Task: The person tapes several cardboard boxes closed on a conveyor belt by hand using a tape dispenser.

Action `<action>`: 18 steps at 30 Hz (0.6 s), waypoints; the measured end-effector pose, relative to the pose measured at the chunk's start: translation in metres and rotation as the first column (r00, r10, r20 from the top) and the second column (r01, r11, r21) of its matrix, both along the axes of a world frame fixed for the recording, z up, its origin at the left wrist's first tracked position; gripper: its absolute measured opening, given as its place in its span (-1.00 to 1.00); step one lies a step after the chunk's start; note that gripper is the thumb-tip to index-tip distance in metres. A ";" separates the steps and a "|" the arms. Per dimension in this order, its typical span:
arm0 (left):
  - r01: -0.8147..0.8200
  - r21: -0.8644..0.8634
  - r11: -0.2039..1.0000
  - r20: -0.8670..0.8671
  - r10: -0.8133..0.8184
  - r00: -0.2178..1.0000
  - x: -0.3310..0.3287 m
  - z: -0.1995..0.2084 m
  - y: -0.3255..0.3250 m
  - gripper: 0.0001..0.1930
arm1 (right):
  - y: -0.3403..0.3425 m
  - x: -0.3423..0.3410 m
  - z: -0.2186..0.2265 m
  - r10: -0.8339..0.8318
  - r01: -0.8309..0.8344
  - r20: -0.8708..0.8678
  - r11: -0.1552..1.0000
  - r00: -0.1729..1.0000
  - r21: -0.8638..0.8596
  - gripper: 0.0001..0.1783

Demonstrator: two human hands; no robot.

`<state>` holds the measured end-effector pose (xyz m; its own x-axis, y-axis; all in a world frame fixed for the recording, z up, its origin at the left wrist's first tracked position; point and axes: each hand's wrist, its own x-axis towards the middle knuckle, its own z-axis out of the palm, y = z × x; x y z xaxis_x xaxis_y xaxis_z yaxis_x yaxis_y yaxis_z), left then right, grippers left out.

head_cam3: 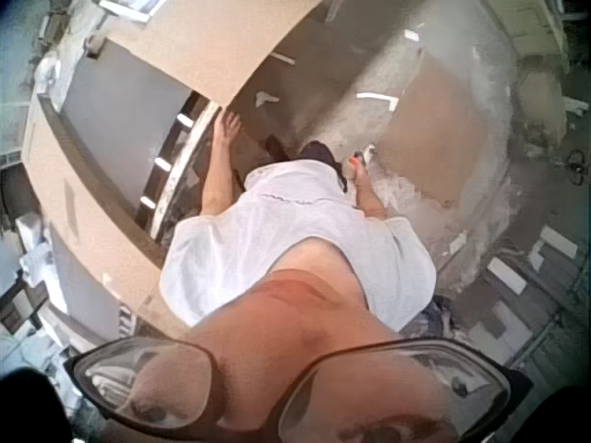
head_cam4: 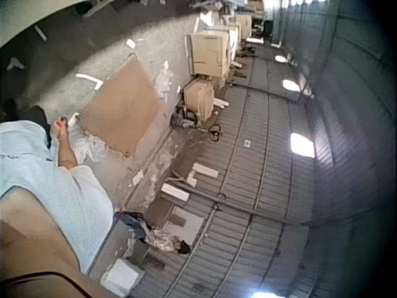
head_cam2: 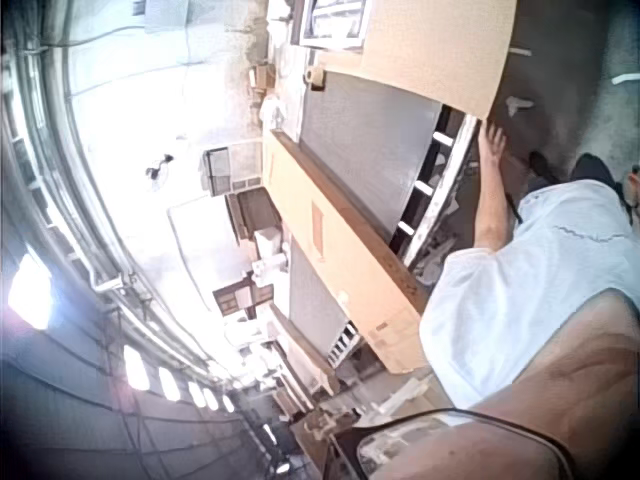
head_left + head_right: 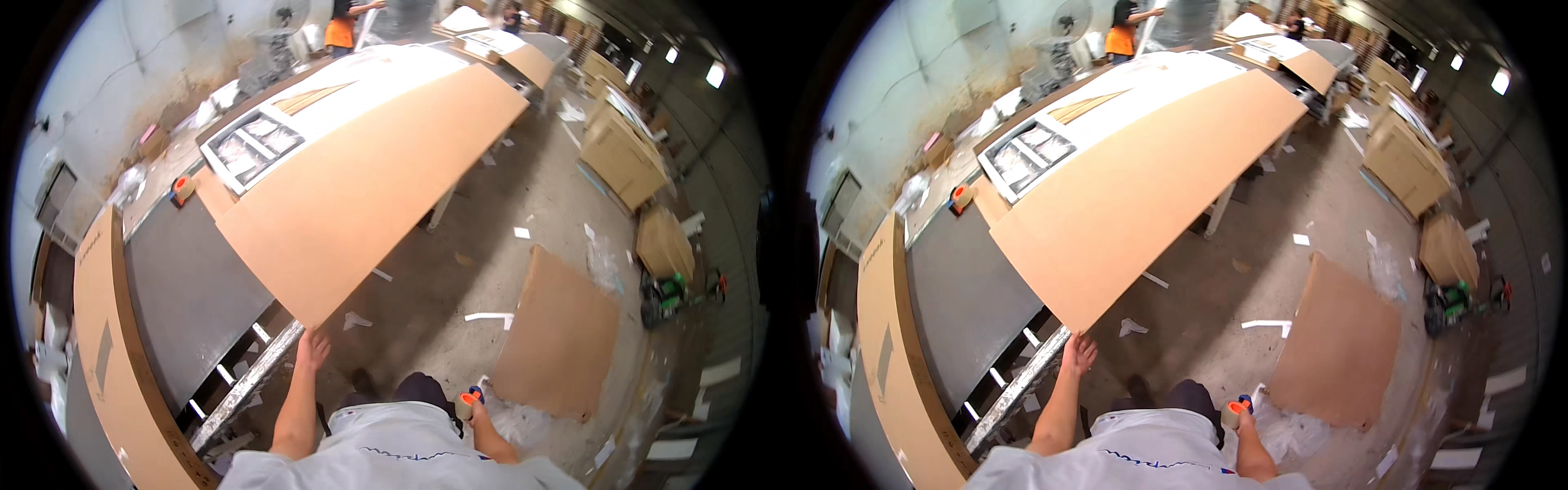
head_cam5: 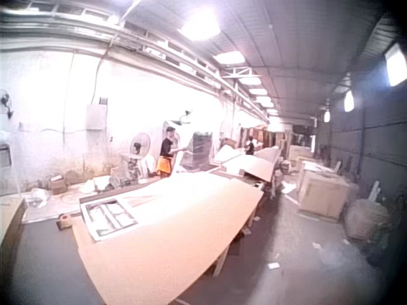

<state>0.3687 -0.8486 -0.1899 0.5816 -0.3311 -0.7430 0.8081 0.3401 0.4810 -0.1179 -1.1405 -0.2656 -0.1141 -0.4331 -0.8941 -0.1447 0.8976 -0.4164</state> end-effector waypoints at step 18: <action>-0.486 -0.184 0.855 0.407 0.516 0.754 0.031 0.294 -0.038 -0.26 | -0.280 0.319 -0.038 0.235 -0.217 0.183 0.970 0.955 -0.110 -0.37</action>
